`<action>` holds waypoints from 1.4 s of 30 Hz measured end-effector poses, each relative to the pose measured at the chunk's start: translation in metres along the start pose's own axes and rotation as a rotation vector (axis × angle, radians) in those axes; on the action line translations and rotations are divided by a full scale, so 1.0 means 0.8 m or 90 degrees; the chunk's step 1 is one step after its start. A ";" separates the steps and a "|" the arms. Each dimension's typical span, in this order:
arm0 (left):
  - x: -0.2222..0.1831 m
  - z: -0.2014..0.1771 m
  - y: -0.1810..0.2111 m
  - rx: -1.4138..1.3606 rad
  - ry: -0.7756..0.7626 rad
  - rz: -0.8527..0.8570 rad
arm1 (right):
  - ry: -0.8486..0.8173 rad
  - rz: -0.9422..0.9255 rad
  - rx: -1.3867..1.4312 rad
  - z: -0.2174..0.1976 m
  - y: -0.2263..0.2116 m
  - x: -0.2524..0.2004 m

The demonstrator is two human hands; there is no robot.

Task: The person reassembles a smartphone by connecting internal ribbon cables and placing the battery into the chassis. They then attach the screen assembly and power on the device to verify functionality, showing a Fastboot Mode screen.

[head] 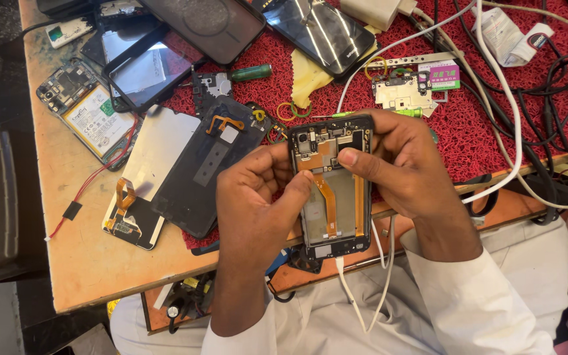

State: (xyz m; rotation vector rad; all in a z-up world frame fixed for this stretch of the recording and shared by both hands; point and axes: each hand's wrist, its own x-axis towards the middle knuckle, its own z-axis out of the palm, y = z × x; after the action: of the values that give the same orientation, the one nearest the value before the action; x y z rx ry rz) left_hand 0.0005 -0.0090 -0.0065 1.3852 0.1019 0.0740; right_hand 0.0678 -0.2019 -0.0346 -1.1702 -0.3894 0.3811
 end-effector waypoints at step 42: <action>0.023 0.021 -0.002 0.063 0.037 0.020 | 0.026 -0.029 -0.019 -0.005 0.010 -0.007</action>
State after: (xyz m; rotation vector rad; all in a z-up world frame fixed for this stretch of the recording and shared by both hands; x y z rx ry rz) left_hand 0.0210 -0.0235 -0.0057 1.4837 0.1338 0.1361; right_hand 0.0644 -0.2047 -0.0442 -1.1947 -0.3871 0.3124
